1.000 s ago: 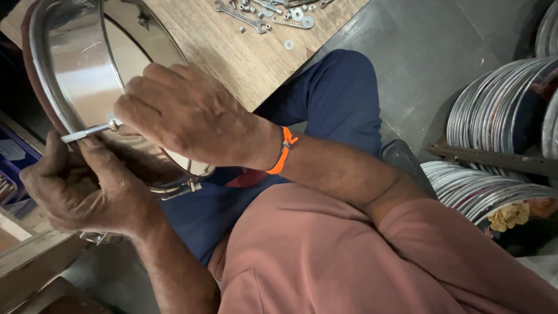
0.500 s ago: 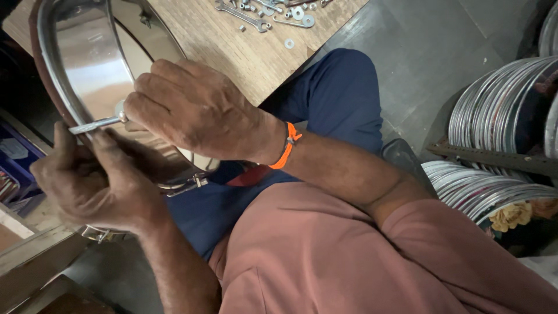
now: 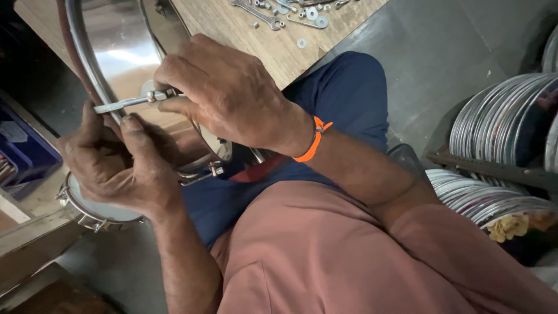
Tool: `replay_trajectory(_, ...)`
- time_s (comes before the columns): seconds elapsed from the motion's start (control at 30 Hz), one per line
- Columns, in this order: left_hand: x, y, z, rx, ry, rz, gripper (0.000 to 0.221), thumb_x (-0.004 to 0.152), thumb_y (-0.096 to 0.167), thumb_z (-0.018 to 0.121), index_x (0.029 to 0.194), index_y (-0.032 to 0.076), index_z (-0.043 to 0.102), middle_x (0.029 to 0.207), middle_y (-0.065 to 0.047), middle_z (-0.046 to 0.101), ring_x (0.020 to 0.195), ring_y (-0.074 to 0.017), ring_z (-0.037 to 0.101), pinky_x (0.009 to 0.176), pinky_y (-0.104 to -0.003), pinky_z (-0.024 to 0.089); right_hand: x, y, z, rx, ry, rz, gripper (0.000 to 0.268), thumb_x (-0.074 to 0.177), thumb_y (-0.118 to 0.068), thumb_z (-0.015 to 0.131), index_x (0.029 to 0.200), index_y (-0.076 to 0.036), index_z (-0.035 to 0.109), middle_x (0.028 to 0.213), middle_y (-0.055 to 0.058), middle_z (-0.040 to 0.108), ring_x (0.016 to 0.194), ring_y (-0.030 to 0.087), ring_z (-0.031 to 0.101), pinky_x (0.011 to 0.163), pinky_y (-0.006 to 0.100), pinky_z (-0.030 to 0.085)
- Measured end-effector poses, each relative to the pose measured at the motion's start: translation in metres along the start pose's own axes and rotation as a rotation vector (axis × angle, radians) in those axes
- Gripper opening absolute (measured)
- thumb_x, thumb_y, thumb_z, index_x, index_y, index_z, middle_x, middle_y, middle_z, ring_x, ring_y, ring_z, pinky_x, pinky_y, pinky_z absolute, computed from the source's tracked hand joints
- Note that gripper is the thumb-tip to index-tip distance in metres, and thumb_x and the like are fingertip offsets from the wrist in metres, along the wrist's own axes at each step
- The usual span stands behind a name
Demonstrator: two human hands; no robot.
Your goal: The person fits various lugs and tension rods into the metal rim of a drum, using pliers and wrenches to tighten them.
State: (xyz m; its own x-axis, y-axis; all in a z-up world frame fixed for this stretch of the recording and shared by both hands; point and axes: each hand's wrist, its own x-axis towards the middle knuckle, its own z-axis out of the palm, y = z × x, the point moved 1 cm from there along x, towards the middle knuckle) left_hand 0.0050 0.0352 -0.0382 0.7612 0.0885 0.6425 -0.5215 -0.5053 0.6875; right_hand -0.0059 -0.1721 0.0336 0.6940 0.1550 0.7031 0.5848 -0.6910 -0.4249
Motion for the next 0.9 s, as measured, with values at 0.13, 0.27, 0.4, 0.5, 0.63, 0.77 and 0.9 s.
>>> replay_trajectory(0.13, 0.000, 0.003, -0.002, 0.054, -0.038, -0.011, 0.032, 0.110, 0.025, 0.082, 0.123, -0.002, 0.070, 0.095, -0.002, 0.057, 0.065, -0.0065, 0.050, 0.057, -0.023, 0.043, -0.006, 0.007, 0.008, -0.086, -0.051, -0.018, 0.029, 0.099, -0.019, 0.080, 0.112, -0.009, 0.056, 0.095, 0.002, 0.054, 0.093, 0.018, 0.058, 0.082, 0.033, 0.053)
replay_trajectory(0.27, 0.004, 0.003, -0.002, 0.047, -0.040, 0.002, 0.028, 0.111, 0.020, 0.081, 0.124, -0.002, 0.071, 0.093, -0.002, 0.057, 0.066, -0.0069, 0.052, 0.057, -0.023, 0.045, -0.001, 0.003, 0.003, -0.241, -0.023, -0.149, 0.026, 0.095, -0.015, 0.079, 0.107, -0.008, 0.056, 0.097, 0.004, 0.055, 0.094, 0.021, 0.057, 0.079, 0.034, 0.051)
replay_trajectory(0.4, 0.005, 0.009, 0.000, -0.011, -0.020, 0.003, 0.026, 0.108, 0.017, 0.080, 0.120, -0.004, 0.069, 0.097, -0.003, 0.059, 0.070, -0.0079, 0.053, 0.056, -0.022, 0.045, 0.005, -0.001, -0.005, -0.137, -0.022, -0.115, 0.033, 0.092, -0.023, 0.083, 0.111, -0.007, 0.062, 0.089, 0.004, 0.055, 0.086, 0.022, 0.057, 0.076, 0.036, 0.051)
replay_trajectory(0.5, 0.004, 0.014, 0.001, -0.050, -0.020, -0.011, 0.027, 0.108, 0.016, 0.080, 0.122, -0.005, 0.069, 0.099, -0.004, 0.057, 0.068, -0.0064, 0.051, 0.056, -0.023, 0.042, 0.003, -0.001, -0.007, -0.055, -0.019, -0.096, 0.032, 0.091, -0.019, 0.079, 0.111, -0.007, 0.057, 0.098, 0.005, 0.056, 0.093, 0.022, 0.058, 0.082, 0.036, 0.052)
replay_trajectory(0.63, 0.003, 0.017, 0.004, 0.039, -0.048, 0.016, 0.027, 0.111, 0.018, 0.082, 0.124, -0.002, 0.071, 0.090, -0.003, 0.056, 0.068, -0.0085, 0.048, 0.057, -0.025, 0.038, -0.001, 0.003, -0.004, -0.109, -0.006, -0.113, 0.029, 0.095, -0.016, 0.077, 0.112, -0.006, 0.056, 0.101, 0.005, 0.055, 0.096, 0.022, 0.058, 0.085, 0.035, 0.052)
replay_trajectory(0.77, 0.003, 0.017, 0.004, 0.055, -0.072, 0.023, 0.028, 0.113, 0.020, 0.081, 0.123, -0.004, 0.070, 0.088, -0.002, 0.054, 0.073, -0.0102, 0.048, 0.060, -0.026, 0.038, -0.004, 0.004, -0.004, -0.211, -0.035, -0.131, 0.028, 0.096, -0.020, 0.078, 0.106, -0.006, 0.056, 0.099, 0.005, 0.055, 0.093, 0.023, 0.057, 0.081, 0.035, 0.051)
replay_trajectory(0.9, 0.006, 0.009, 0.011, 0.027, -0.040, 0.054, 0.031, 0.107, 0.020, 0.081, 0.127, -0.001, 0.073, 0.089, 0.000, 0.053, 0.071, -0.0091, 0.046, 0.058, -0.025, 0.038, -0.004, 0.005, -0.008, -0.086, -0.063, -0.059, 0.030, 0.098, -0.019, 0.083, 0.114, -0.007, 0.061, 0.099, 0.006, 0.058, 0.095, 0.025, 0.059, 0.080, 0.036, 0.051)
